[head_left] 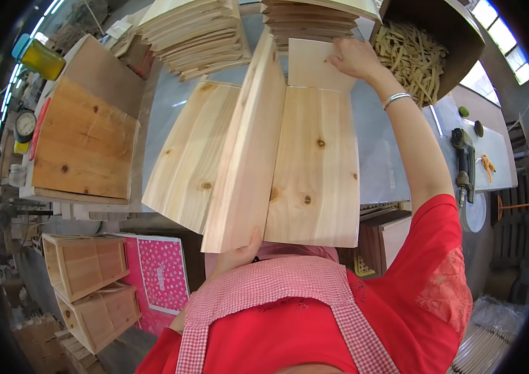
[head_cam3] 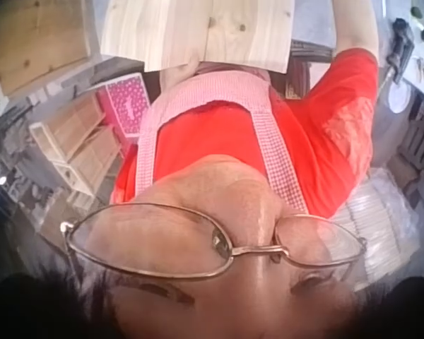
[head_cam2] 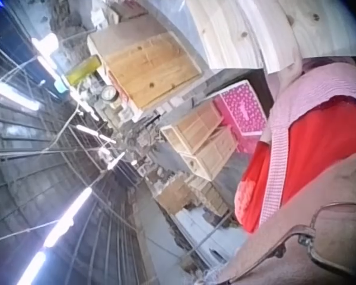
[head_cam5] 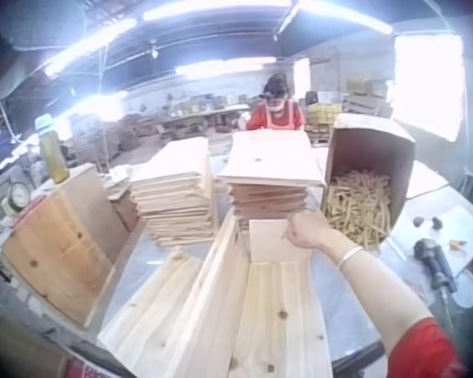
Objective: Applying glue to wooden panels, assembling them into boxes, securing with rubber bands, and finishing with a nail gun.
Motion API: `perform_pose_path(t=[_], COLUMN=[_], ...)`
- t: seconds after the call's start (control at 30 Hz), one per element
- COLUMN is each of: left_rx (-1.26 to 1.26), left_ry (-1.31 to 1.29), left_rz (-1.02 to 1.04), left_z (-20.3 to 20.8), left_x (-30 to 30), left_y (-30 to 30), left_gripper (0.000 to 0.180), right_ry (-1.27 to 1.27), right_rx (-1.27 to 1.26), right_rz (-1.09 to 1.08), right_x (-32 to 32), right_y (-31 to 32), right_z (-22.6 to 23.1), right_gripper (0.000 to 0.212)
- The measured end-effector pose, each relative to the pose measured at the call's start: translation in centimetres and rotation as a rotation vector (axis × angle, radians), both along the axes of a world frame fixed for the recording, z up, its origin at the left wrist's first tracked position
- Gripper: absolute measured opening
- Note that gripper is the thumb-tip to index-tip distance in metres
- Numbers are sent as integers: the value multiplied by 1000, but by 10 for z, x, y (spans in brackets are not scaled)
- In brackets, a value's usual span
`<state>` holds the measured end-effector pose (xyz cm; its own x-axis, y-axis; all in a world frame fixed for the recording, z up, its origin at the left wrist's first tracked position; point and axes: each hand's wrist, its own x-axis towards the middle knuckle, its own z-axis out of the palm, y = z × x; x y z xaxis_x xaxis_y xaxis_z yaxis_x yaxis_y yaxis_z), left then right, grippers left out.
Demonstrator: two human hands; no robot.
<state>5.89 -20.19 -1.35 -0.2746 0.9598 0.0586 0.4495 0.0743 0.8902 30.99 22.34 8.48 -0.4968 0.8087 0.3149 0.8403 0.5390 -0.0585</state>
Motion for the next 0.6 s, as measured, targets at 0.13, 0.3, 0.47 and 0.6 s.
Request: perform_pose_path(t=[0.13, 0.3, 0.47, 0.6], left_rx=[-126, -503, -683, -660], left_ry=[52, -248, -396, -433], left_rz=[-58, -66, -76, -111], left_z=[20, 44, 47, 42], left_x=[4, 8, 1, -3], left_y=[3, 3, 2, 1], left_gripper=[41, 48, 47, 39], right_ry=[24, 76, 94, 85], right_rx=[25, 1, 49, 82], right_rz=[-77, -63, -28, -20], right_x=[-15, -21, -21, -24], right_y=[-4, -10, -7, -4], right_z=[-2, -2, -4, -6], right_gripper=[41, 40, 39, 38])
